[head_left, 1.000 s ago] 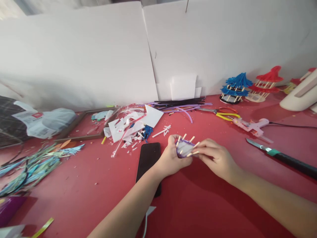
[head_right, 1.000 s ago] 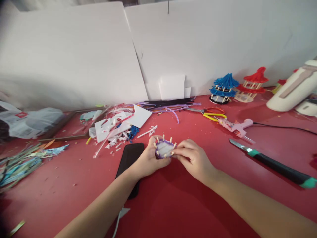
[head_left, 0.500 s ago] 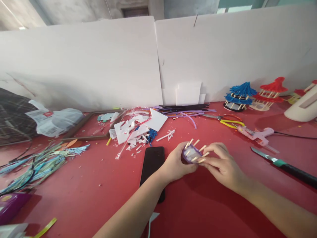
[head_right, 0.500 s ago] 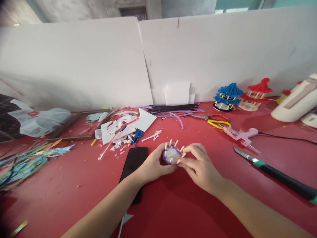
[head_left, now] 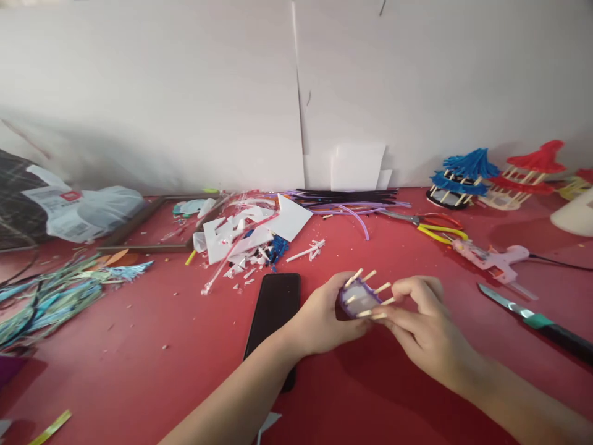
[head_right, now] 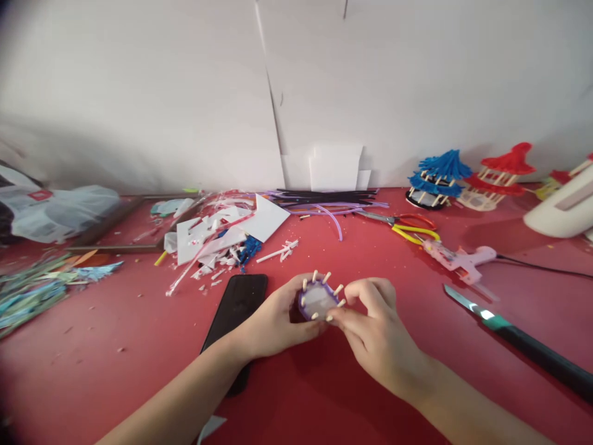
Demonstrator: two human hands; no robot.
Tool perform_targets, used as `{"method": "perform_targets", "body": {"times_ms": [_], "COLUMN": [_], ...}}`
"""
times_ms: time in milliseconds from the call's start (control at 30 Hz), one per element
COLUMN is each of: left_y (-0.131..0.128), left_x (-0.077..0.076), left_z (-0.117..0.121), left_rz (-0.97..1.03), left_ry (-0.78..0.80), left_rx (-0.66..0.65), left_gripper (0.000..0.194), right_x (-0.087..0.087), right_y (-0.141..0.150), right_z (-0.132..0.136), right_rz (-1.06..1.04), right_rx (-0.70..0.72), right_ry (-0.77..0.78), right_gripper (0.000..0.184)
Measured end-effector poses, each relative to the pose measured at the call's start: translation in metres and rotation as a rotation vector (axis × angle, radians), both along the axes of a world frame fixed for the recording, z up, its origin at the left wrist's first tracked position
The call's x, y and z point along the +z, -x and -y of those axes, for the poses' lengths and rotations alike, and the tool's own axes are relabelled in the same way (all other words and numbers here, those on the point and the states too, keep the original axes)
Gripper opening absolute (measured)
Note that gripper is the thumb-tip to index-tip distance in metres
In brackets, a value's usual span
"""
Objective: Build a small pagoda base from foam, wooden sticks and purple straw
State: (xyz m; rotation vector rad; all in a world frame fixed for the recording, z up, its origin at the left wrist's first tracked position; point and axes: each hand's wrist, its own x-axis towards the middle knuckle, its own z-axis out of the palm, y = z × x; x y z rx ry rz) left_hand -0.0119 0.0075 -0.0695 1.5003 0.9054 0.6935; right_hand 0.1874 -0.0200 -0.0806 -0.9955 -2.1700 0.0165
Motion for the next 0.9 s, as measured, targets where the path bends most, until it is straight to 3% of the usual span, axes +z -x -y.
{"method": "perform_targets", "body": {"times_ms": [233, 400, 600, 900], "left_y": [0.0, -0.003, -0.002, -0.001], "left_x": [0.006, 0.008, 0.01, 0.01], "left_z": [0.001, 0.0, 0.001, 0.002], "left_rz": [0.063, 0.121, 0.099, 0.079], "left_ry": [-0.006, -0.124, -0.108, -0.118], "left_rx": [-0.002, 0.08, 0.101, 0.064], "left_gripper": [0.061, 0.057, 0.057, 0.059], "right_x": [0.005, 0.013, 0.01, 0.01], "right_y": [0.003, -0.002, -0.01, -0.01], "right_z": [0.003, 0.003, -0.008, -0.01], "right_rz": [-0.049, -0.08, -0.292, -0.282], "right_rx": [-0.022, -0.043, -0.12, 0.049], "right_ry": [-0.022, -0.08, 0.038, 0.091], "right_gripper": [0.018, 0.021, 0.017, 0.021]}}
